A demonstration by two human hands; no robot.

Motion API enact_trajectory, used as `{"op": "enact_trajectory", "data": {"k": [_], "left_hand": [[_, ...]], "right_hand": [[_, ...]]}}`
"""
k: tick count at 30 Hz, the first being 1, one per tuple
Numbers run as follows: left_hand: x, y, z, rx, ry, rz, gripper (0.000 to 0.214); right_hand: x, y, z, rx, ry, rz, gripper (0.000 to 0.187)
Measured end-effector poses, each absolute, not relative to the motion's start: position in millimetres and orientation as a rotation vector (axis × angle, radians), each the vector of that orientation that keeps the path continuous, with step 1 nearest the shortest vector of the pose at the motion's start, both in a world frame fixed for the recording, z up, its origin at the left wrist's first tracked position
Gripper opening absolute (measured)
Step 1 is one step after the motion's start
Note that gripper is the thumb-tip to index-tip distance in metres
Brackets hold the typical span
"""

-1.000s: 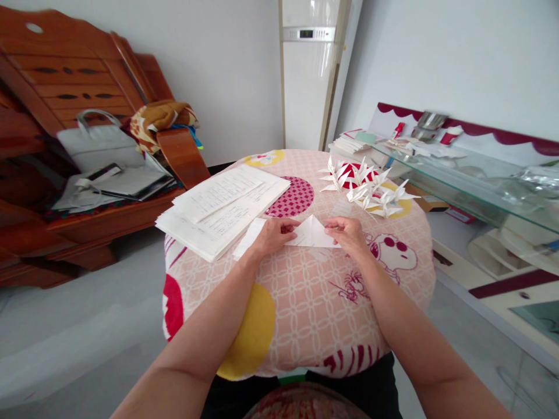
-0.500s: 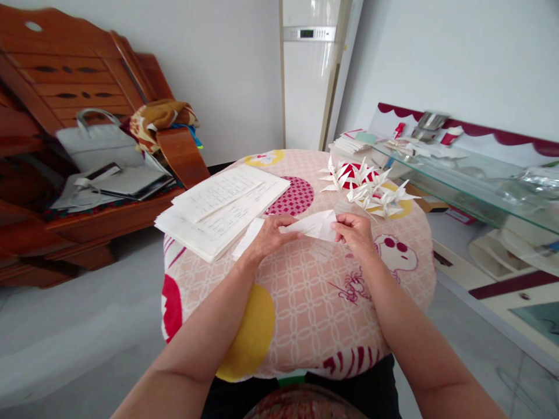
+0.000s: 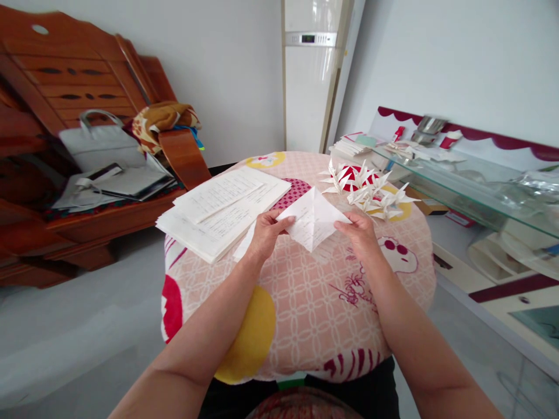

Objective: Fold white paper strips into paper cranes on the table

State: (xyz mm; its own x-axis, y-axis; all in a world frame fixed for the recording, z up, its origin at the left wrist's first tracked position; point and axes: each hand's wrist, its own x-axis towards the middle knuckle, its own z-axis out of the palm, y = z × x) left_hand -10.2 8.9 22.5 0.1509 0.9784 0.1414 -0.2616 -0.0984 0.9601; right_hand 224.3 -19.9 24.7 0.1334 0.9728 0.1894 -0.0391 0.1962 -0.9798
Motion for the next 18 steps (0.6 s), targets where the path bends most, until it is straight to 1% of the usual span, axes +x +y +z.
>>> {"op": "enact_trajectory", "data": {"k": [3, 6, 8, 10, 13, 15, 18], "left_hand": [[-11, 7, 23, 1.193, 0.785, 1.207, 0.033], [-14, 6, 24, 1.221, 0.662, 1.168, 0.049], [-16, 7, 24, 1.286, 0.566, 1.131, 0.054], [-17, 9, 22, 1.428, 0.489, 1.114, 0.059], [-18, 13, 19, 1.802, 0.494, 1.236, 0.07], [-19, 14, 19, 2.124, 0.581, 1.253, 0.068], [-20, 14, 20, 2.524, 0.624, 1.062, 0.054]], "right_hand": [[219, -19, 23, -1.02, -1.003, 1.166, 0.031], [221, -16, 23, -0.991, -0.874, 1.28, 0.036], [225, -15, 24, -0.984, -0.835, 1.342, 0.038], [229, -15, 25, -0.989, -0.826, 1.399, 0.04], [232, -15, 26, -1.043, -0.863, 1.459, 0.042], [232, -15, 25, -1.097, -0.915, 1.473, 0.044], [230, -13, 20, -1.161, -1.011, 1.448, 0.051]]}}
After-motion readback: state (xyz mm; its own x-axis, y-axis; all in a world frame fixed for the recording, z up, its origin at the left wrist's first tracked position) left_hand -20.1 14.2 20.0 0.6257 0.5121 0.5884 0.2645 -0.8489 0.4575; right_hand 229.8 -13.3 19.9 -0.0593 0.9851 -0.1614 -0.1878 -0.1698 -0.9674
